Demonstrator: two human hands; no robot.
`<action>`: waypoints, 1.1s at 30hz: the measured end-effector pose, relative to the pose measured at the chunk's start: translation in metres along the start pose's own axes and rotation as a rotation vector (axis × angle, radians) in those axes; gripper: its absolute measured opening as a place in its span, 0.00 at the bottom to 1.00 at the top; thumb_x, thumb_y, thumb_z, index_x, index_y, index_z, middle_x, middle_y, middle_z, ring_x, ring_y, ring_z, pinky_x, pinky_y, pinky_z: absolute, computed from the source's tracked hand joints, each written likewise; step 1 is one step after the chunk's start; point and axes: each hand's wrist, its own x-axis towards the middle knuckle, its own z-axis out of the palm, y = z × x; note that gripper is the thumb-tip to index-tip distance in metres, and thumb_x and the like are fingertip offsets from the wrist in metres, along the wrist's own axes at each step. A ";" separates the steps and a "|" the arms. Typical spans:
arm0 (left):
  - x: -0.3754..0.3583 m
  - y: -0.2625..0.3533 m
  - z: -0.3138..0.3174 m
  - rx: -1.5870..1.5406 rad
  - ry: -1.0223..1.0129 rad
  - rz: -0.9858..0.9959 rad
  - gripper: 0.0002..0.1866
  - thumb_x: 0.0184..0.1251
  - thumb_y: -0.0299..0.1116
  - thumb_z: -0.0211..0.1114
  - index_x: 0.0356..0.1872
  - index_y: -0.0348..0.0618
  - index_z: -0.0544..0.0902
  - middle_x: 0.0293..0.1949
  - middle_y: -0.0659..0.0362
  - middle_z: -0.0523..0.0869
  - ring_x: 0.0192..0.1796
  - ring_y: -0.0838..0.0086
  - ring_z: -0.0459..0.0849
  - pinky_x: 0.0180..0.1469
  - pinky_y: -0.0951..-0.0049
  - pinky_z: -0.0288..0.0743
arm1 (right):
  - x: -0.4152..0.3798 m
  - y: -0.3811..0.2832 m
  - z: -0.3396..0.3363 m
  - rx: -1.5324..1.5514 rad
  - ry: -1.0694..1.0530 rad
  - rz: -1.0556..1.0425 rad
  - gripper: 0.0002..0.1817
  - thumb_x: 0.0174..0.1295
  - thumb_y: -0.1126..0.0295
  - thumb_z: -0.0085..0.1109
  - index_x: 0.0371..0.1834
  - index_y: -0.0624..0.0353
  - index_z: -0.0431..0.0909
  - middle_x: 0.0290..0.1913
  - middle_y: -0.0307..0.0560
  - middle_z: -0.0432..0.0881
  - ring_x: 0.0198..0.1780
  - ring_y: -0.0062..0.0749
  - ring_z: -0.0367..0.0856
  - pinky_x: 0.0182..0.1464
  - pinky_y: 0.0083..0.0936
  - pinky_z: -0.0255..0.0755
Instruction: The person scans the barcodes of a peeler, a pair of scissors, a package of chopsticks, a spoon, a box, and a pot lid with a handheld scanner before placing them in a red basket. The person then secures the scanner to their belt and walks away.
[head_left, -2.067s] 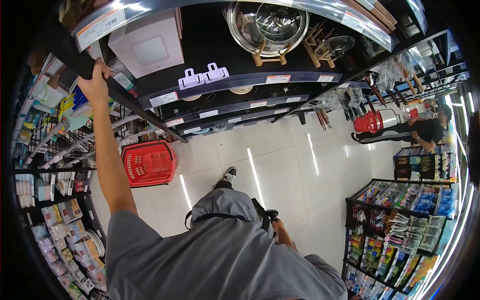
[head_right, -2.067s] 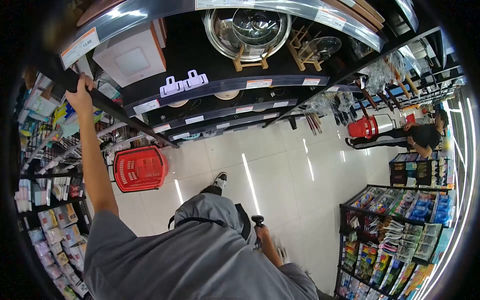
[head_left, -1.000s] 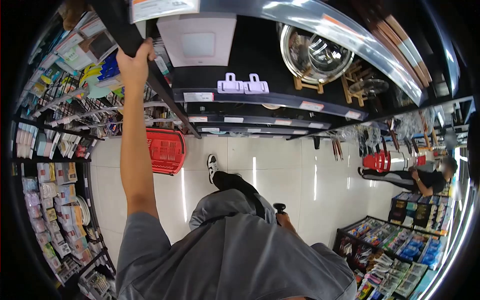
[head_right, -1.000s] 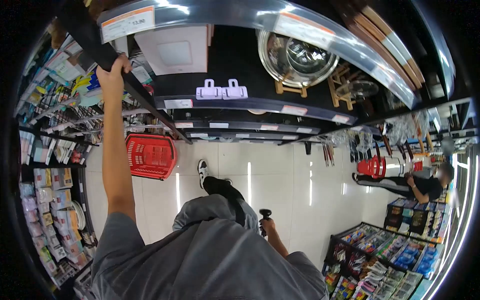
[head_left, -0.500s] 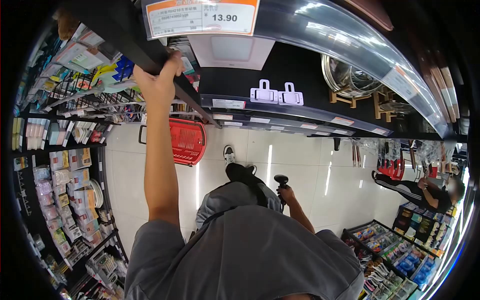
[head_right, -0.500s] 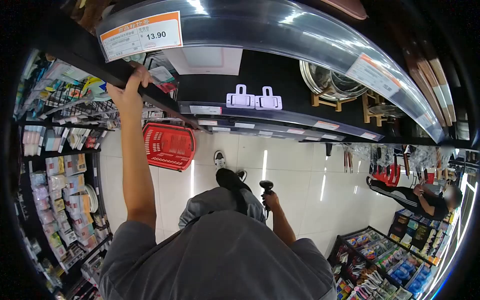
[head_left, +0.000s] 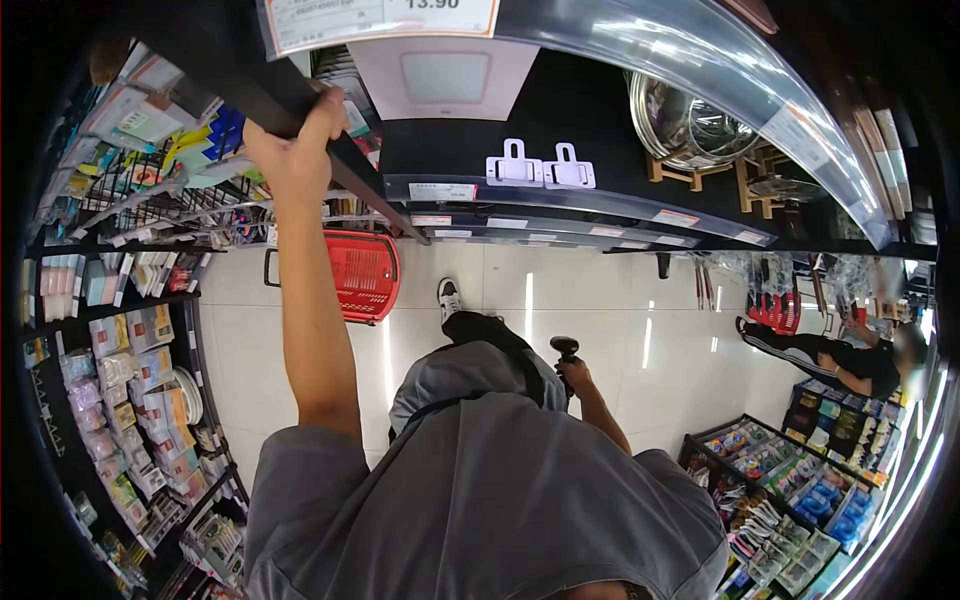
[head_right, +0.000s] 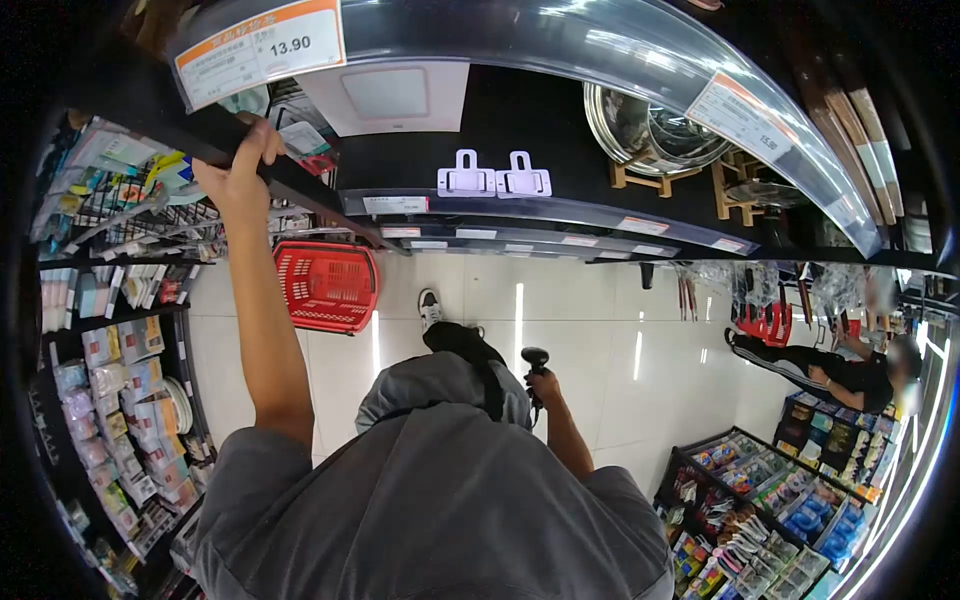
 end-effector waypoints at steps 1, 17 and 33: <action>-0.001 -0.001 0.000 -0.038 0.017 -0.017 0.03 0.56 0.18 0.60 0.31 0.30 0.75 0.23 0.57 0.75 0.21 0.75 0.70 0.28 0.70 0.69 | -0.002 0.008 -0.003 0.006 0.010 0.018 0.16 0.49 0.69 0.62 0.41 0.64 0.79 0.32 0.47 0.81 0.34 0.32 0.80 0.37 0.30 0.74; 0.003 -0.005 -0.002 -0.028 -0.012 -0.025 0.05 0.56 0.20 0.63 0.29 0.33 0.74 0.21 0.59 0.74 0.21 0.76 0.71 0.29 0.73 0.68 | -0.026 0.079 -0.013 -0.093 0.129 0.105 0.17 0.49 0.65 0.61 0.41 0.64 0.80 0.32 0.49 0.82 0.33 0.34 0.81 0.36 0.31 0.75; 0.003 -0.007 0.000 -0.087 0.000 0.030 0.07 0.54 0.18 0.64 0.31 0.33 0.73 0.21 0.59 0.76 0.20 0.77 0.72 0.26 0.74 0.69 | -0.041 0.174 0.002 0.213 0.201 0.086 0.18 0.55 0.64 0.56 0.45 0.64 0.79 0.34 0.49 0.83 0.36 0.33 0.81 0.38 0.31 0.74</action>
